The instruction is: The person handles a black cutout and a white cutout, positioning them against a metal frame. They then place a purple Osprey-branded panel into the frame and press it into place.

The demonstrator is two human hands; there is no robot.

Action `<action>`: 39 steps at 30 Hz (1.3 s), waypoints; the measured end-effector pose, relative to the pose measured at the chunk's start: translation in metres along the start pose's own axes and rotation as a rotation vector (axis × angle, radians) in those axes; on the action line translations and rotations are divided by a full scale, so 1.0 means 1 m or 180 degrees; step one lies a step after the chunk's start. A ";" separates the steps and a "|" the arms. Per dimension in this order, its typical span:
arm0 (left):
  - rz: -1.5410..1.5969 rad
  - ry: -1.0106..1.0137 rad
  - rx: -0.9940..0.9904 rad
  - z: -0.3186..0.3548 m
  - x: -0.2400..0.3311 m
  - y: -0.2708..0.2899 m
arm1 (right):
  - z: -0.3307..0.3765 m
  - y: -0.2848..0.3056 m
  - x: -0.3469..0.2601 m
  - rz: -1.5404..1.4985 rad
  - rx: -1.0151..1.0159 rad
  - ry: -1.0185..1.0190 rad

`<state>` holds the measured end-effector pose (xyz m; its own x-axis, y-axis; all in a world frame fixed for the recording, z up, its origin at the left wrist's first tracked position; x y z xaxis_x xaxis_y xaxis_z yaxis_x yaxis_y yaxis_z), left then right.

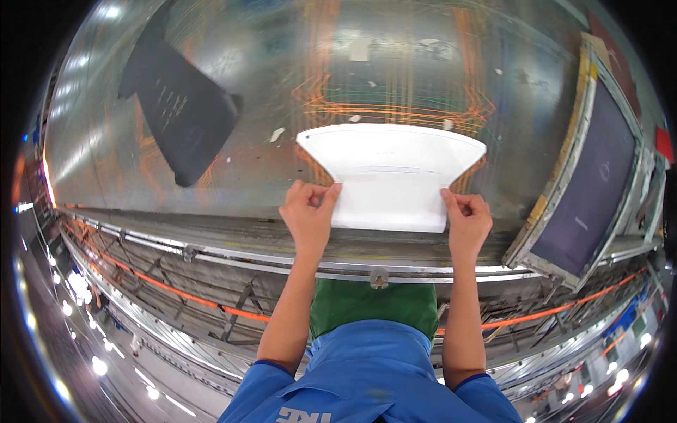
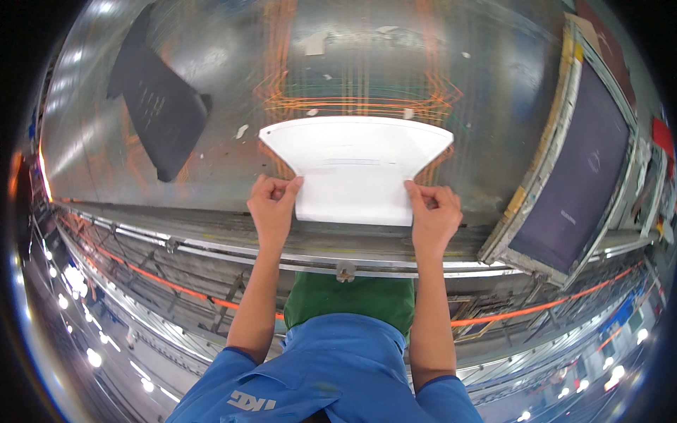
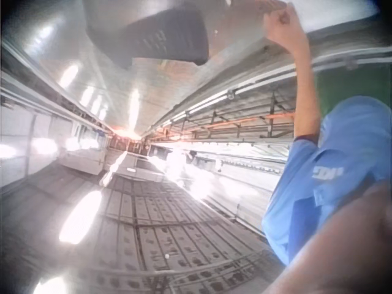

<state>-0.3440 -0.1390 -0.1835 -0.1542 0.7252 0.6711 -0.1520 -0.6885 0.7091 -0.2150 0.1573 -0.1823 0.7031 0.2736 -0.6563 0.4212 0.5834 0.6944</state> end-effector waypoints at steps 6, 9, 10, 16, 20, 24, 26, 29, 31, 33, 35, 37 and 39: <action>-0.0215 -0.0041 0.0068 0.002 0.005 0.000 | -0.002 -0.002 0.011 0.0065 -0.0097 -0.0080; -0.0345 0.0117 0.0027 0.005 0.004 -0.001 | -0.003 -0.004 0.017 0.0048 -0.0109 -0.0069; -0.0275 0.0175 0.0015 0.005 0.004 -0.001 | -0.003 -0.004 0.017 0.0074 -0.0113 -0.0086; -0.0150 0.0258 0.0027 0.007 -0.002 -0.004 | -0.001 -0.005 0.017 -0.0039 -0.0124 -0.0270; -0.0160 0.0289 0.0041 0.007 -0.001 -0.003 | -0.002 -0.005 0.019 -0.0070 -0.0126 -0.0245; -0.0182 0.0293 0.0028 0.007 -0.004 -0.006 | -0.003 -0.006 0.020 -0.0129 -0.0082 -0.0203; -0.0173 0.0285 0.0047 0.007 -0.005 -0.006 | -0.002 -0.006 0.017 -0.0135 -0.0096 -0.0211; -0.0170 0.0267 0.0055 0.007 -0.004 -0.006 | -0.001 -0.006 0.017 -0.0078 -0.0127 -0.0220; -0.0183 0.0260 0.0055 0.008 -0.004 -0.005 | -0.001 -0.006 0.016 -0.0049 -0.0142 -0.0203; -0.0201 0.0238 0.0040 0.008 -0.004 -0.006 | -0.001 -0.006 0.015 -0.0046 -0.0142 -0.0206; -0.0194 0.0192 0.0061 0.008 -0.005 -0.006 | 0.000 -0.005 0.013 -0.0059 -0.0130 -0.0222; -0.0209 0.0182 0.0054 0.008 -0.005 -0.006 | 0.000 -0.005 0.015 -0.0026 -0.0107 -0.0192; -0.0249 0.0202 0.0025 0.006 -0.003 -0.005 | 0.000 -0.005 0.016 -0.0007 -0.0107 -0.0187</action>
<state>-0.3370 -0.1377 -0.1883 -0.2037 0.7747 0.5986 -0.1584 -0.6295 0.7607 -0.2060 0.1592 -0.1962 0.7351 0.2276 -0.6387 0.4039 0.6096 0.6821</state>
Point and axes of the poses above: each hand's wrist, its own z-axis away from the middle knuckle, its own y-axis out of the back of the hand, x = y × z, the point moved 7 cm from there along -z, towards the middle knuckle, and after that the axes turned 2 degrees about -y, right-handed, at the moved point
